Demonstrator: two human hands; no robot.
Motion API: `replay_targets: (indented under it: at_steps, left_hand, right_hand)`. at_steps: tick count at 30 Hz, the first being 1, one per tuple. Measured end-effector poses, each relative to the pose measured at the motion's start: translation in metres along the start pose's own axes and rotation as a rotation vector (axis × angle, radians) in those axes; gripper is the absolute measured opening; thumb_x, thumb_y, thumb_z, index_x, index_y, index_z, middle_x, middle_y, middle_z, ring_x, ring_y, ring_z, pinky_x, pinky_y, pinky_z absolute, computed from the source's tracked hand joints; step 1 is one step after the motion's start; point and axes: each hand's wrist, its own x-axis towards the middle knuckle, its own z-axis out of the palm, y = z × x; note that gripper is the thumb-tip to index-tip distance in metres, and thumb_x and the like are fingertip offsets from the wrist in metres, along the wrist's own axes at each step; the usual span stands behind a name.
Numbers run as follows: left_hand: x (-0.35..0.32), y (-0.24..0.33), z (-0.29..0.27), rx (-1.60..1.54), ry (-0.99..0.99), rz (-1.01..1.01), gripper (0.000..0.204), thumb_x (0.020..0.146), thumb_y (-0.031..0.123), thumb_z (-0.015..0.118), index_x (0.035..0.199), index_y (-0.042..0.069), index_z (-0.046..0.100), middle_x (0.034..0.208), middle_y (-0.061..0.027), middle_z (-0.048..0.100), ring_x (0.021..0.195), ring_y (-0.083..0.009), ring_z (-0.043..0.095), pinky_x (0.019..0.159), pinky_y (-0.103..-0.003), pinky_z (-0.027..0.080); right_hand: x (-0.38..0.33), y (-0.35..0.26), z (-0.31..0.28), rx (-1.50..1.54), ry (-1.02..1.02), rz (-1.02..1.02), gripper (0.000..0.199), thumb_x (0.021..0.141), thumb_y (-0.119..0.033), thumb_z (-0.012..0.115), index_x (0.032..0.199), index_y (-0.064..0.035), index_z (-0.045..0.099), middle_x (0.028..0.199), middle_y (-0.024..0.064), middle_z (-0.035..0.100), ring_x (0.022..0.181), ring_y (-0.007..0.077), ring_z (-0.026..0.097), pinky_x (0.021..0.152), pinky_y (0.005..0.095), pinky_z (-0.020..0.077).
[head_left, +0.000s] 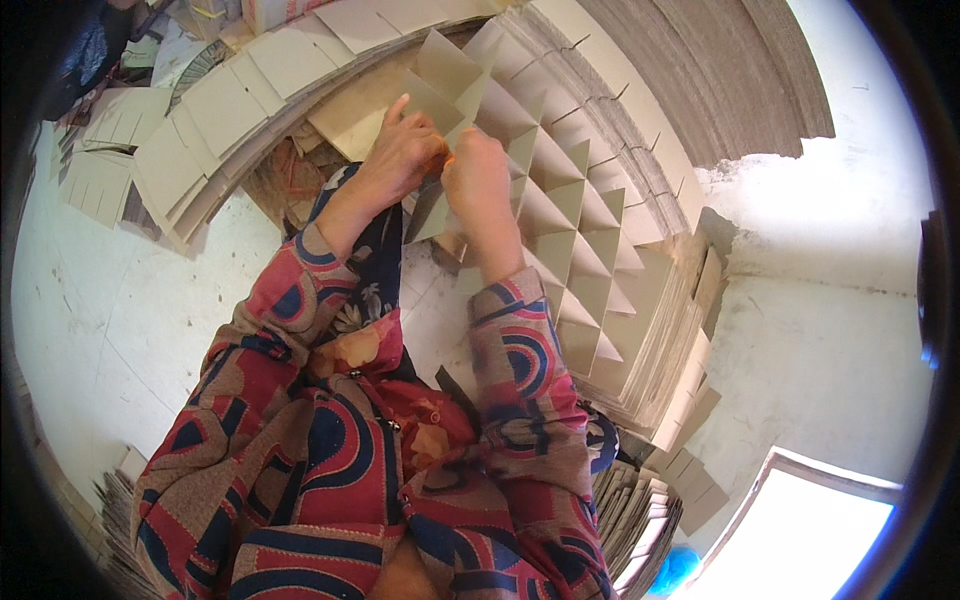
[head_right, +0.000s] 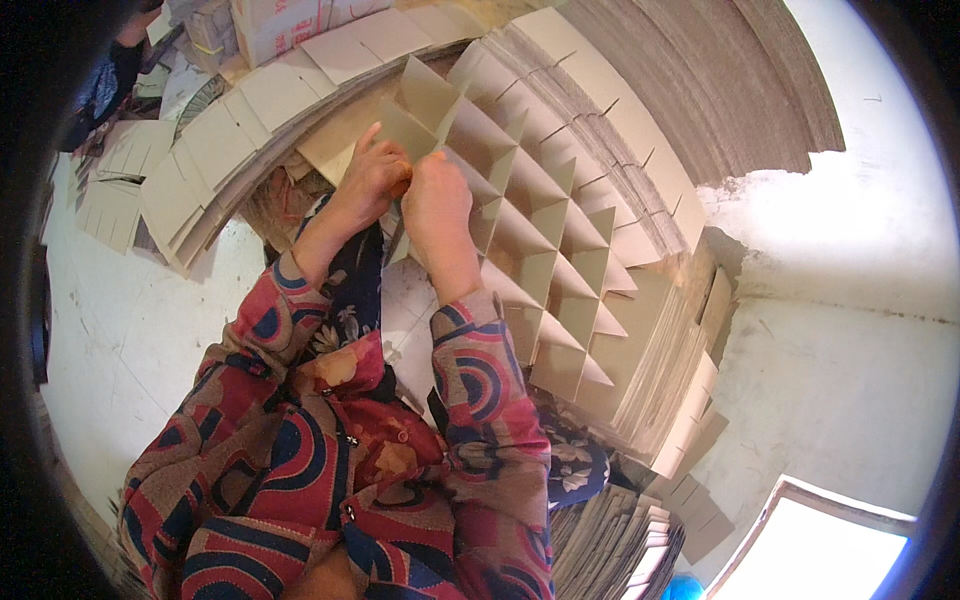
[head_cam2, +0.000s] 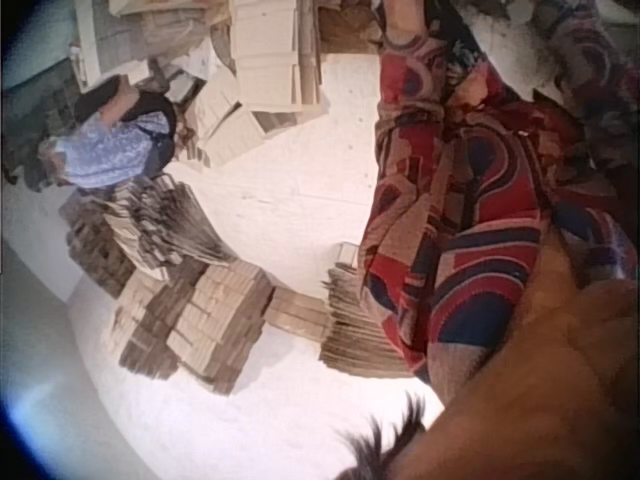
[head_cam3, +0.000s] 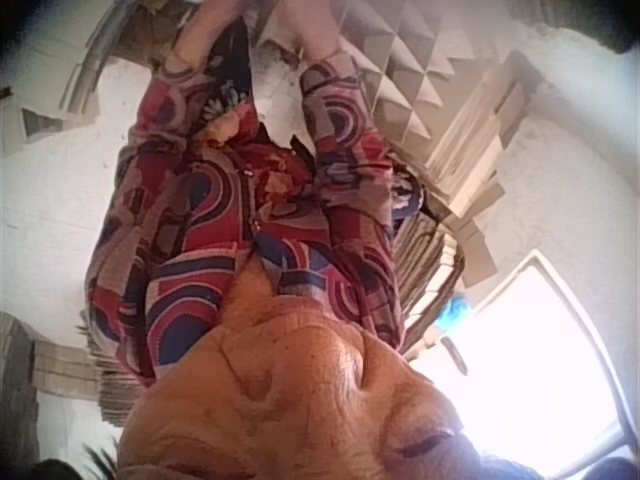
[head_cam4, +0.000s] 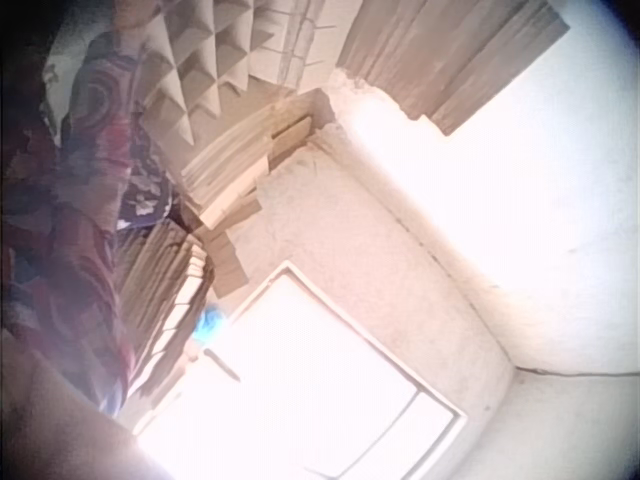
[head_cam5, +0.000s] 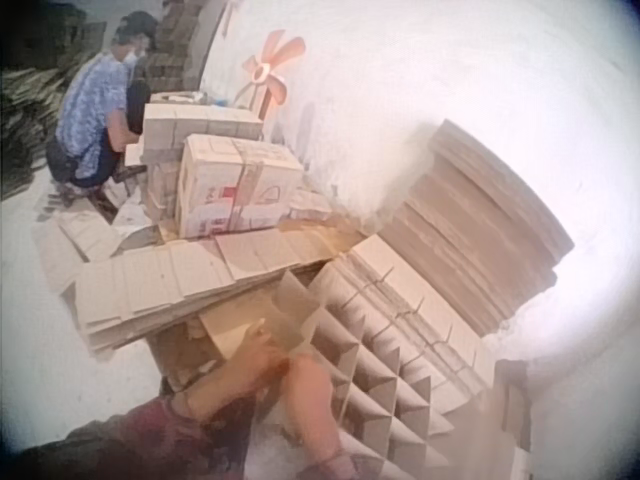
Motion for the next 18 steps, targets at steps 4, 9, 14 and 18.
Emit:
replay_targets:
  at_steps: [4, 9, 14, 18]
  left_hand:
    - [-0.001, -0.002, 0.0, 0.011, -0.027, -0.003, 0.022, 0.065, -0.001, 0.067, 0.084, 0.01, 0.068, 0.081, -0.0039, 0.062, 0.093, -0.0213, 0.057, 0.108, -0.052, 0.023]
    - [-0.003, 0.003, -0.008, -0.113, -0.096, -0.062, 0.049, 0.065, -0.007, 0.063, 0.11, 0.01, 0.062, 0.105, -0.0075, 0.061, 0.11, -0.0266, 0.052, 0.111, -0.053, 0.02]
    - [-0.002, 0.019, -0.022, 0.122, -0.322, 0.125, 0.073, 0.066, -0.009, 0.059, 0.134, 0.015, 0.047, 0.14, -0.0026, 0.045, 0.137, -0.0279, 0.029, 0.113, -0.053, 0.015]
    - [-0.001, 0.021, -0.022, 0.257, -0.435, 0.175, 0.077, 0.067, -0.012, 0.055, 0.137, 0.016, 0.042, 0.144, 0.0004, 0.041, 0.142, -0.0272, 0.019, 0.114, -0.052, 0.015]
  right_hand:
    - [-0.001, 0.002, 0.002, -0.098, -0.103, -0.067, 0.008, 0.076, -0.003, 0.058, 0.08, 0.0034, 0.061, 0.084, 0.0247, 0.063, 0.081, 0.0429, 0.062, 0.069, 0.0479, 0.0509]
    - [-0.004, 0.017, -0.01, -0.055, -0.097, 0.004, 0.011, 0.082, -0.01, 0.054, 0.084, -0.002, 0.062, 0.087, 0.0224, 0.064, 0.081, 0.0409, 0.063, 0.068, 0.0479, 0.051]
    - [-0.05, 0.066, -0.048, -0.169, 0.322, 0.135, 0.02, 0.091, -0.025, 0.055, 0.1, -0.0069, 0.06, 0.088, 0.0185, 0.064, 0.078, 0.0386, 0.063, 0.068, 0.0464, 0.0511]
    - [-0.102, 0.14, -0.08, -0.425, 0.37, 0.254, 0.03, 0.087, -0.025, 0.062, 0.105, -0.0018, 0.059, 0.093, 0.0167, 0.063, 0.089, 0.0373, 0.059, 0.071, 0.047, 0.0485]
